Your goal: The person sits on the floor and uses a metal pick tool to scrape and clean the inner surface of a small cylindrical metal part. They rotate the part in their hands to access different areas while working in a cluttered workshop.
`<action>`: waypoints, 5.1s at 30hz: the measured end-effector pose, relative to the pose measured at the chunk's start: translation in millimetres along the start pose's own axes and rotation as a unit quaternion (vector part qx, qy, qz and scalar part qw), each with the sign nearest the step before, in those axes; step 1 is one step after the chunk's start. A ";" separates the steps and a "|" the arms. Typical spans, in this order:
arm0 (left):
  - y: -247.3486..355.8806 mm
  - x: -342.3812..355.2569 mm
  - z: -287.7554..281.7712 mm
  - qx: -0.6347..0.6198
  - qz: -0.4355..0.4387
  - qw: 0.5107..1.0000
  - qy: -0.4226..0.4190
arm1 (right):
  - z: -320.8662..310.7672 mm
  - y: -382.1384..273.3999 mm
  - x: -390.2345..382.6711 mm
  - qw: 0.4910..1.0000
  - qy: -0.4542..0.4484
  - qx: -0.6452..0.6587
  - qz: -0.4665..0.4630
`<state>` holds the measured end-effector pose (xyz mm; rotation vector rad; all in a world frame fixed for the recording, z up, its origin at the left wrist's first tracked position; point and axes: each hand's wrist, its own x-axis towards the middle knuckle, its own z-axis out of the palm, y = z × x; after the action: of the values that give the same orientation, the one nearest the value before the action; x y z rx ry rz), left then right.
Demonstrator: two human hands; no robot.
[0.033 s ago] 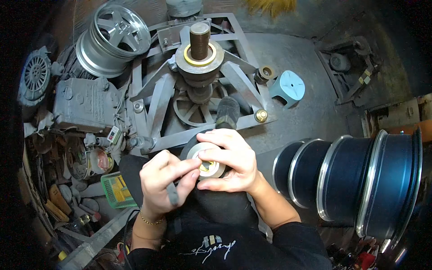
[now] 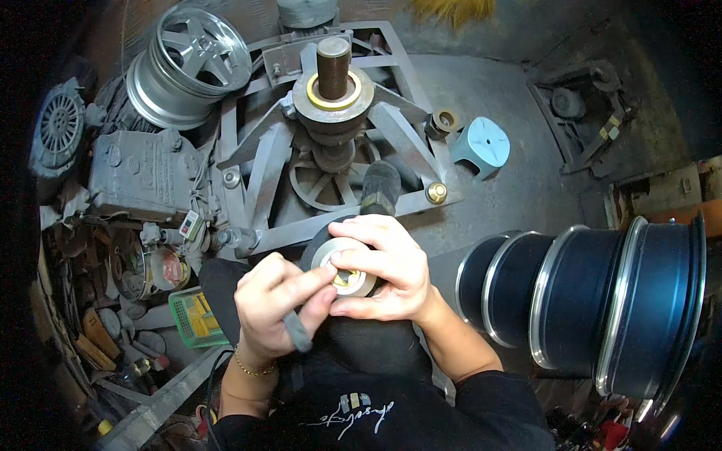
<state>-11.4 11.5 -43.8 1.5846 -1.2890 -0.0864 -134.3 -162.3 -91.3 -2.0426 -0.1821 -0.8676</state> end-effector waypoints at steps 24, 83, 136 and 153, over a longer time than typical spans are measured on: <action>-8.6 -20.8 7.6 -0.054 -0.011 0.998 0.009 | 5.9 -0.8 -4.6 0.998 0.056 -0.007 -0.025; -14.8 -6.2 1.4 0.023 0.071 0.997 -0.020 | 0.9 -19.1 7.7 0.993 0.026 -0.116 -0.029; 13.1 18.2 -15.9 0.106 0.069 0.976 -0.180 | 14.3 -20.8 -2.1 0.988 0.124 -0.085 0.025; 18.1 9.3 -10.3 0.173 0.010 0.971 -0.166 | 14.4 -16.0 -4.1 0.990 0.102 -0.090 0.035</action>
<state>-13.5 13.4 -21.2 1.9111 -1.6487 -0.1230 -136.9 -140.8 -88.4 -2.0956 0.0831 -1.0730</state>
